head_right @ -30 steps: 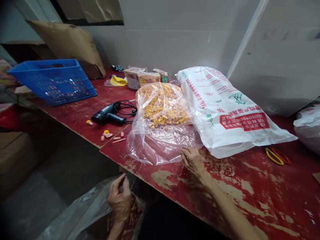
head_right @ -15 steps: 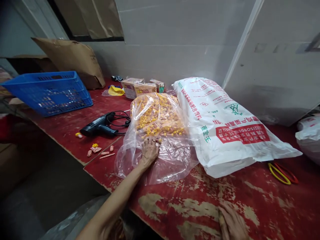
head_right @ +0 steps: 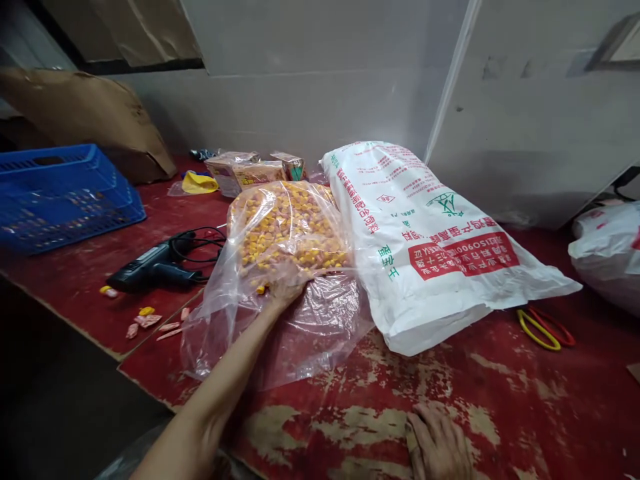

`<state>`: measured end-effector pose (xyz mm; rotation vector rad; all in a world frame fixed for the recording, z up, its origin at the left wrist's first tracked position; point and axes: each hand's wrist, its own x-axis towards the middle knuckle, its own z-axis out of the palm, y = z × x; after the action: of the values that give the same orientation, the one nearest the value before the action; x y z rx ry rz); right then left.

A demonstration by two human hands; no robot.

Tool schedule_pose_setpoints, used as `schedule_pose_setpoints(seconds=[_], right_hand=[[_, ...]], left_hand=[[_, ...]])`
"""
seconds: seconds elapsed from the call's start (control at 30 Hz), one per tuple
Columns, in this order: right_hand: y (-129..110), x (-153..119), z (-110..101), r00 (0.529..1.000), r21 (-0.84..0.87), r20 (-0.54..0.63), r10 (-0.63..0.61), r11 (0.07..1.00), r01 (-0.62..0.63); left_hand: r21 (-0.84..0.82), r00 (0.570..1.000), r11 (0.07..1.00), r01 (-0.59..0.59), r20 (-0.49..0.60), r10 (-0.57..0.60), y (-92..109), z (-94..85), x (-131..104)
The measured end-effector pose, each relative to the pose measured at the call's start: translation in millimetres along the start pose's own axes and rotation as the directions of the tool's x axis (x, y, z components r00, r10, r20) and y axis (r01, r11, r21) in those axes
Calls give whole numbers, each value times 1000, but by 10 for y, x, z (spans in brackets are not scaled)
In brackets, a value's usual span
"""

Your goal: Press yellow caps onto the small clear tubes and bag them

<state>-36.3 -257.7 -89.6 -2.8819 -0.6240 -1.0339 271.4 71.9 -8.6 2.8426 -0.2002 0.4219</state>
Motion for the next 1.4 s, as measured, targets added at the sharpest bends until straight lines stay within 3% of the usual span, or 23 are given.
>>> schedule_pose_setpoints(seconds=[0.17,0.27,0.43,0.57,0.7,0.8,0.87,0.93,1.03,1.17,1.27,1.4], right_hand=[[-128,117,-94,988,43,9,153,987,-153],[-143,136,-130,983,57,34,179,982,-181],[-147,143,-172,975,69,66,210,974,-215],[-146,140,-190,974,68,71,217,973,-222],[-133,124,-182,971,74,95,219,971,-226],[-154,117,-179,962,93,103,254,960,-264],[-173,125,-186,948,136,102,303,940,-315],[-157,156,-191,929,213,92,359,904,-371],[16,262,-191,896,321,53,440,843,-433],[517,535,-133,866,271,-25,500,837,-476],[923,854,68,860,140,26,509,850,-507],[1198,1412,461,903,124,59,425,895,-429]], left_hand=[[32,988,990,-137,75,134,206,11,-618],[-66,978,976,-208,16,210,272,20,-846],[-361,987,924,-128,-136,83,199,32,-947],[-362,986,924,-120,-155,67,145,-13,-936],[-283,975,944,-172,-183,122,233,-138,-994],[-206,954,944,-257,-213,213,421,-239,-1136],[-173,928,914,-367,-139,346,582,-265,-1264],[-107,873,868,-485,-8,487,726,-244,-1381],[24,811,822,-569,177,557,849,-158,-1463],[117,830,835,-538,249,499,841,-87,-1415],[78,861,862,-501,154,486,771,-92,-1419],[-178,870,853,-491,-152,469,706,-82,-1589]])
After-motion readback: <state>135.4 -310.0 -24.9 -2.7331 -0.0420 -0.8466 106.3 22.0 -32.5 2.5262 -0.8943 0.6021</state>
